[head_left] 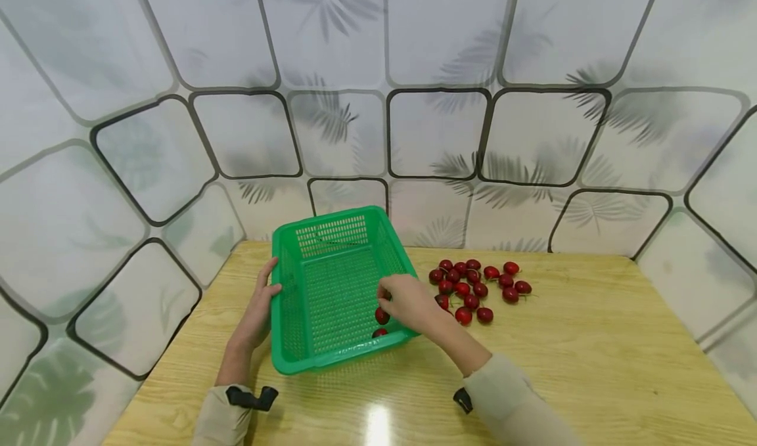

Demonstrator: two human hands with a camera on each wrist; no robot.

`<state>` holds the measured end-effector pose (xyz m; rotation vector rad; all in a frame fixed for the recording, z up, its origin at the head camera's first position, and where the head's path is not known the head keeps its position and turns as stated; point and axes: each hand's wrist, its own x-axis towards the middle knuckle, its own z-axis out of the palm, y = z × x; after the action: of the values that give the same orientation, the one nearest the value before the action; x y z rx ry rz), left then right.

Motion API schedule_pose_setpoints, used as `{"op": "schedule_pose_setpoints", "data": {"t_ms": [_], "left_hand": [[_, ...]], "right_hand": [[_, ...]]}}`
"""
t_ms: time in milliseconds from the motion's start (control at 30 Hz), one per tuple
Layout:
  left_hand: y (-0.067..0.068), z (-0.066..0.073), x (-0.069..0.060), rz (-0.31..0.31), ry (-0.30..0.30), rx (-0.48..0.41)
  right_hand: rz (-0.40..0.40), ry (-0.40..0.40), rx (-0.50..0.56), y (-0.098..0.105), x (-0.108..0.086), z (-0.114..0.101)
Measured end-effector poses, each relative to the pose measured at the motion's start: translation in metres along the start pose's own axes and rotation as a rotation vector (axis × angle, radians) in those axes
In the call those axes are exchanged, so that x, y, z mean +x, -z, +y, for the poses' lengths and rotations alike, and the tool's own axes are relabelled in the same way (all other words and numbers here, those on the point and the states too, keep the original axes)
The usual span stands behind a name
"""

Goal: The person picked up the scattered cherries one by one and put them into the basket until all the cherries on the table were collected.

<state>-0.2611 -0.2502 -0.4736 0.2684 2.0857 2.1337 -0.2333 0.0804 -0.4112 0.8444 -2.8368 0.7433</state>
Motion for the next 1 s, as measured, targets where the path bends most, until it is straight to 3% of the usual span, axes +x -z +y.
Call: {"op": "schedule_pose_setpoints", "data": {"t_ms": [333,567,1000], "left_hand": [[0.000,-0.002,0.001,-0.013,-0.015,-0.011],[0.001,-0.002,0.000,-0.014,-0.018,-0.020],[0.000,0.000,0.000,0.003,0.004,0.012]], "right_hand": [[-0.104,0.030,-0.152,-0.011,0.007,0.001],[-0.159,-0.010,-0.153,-0.011,0.008,0.000],[-0.152,0.000,-0.102,-0.011,0.007,0.000]]}}
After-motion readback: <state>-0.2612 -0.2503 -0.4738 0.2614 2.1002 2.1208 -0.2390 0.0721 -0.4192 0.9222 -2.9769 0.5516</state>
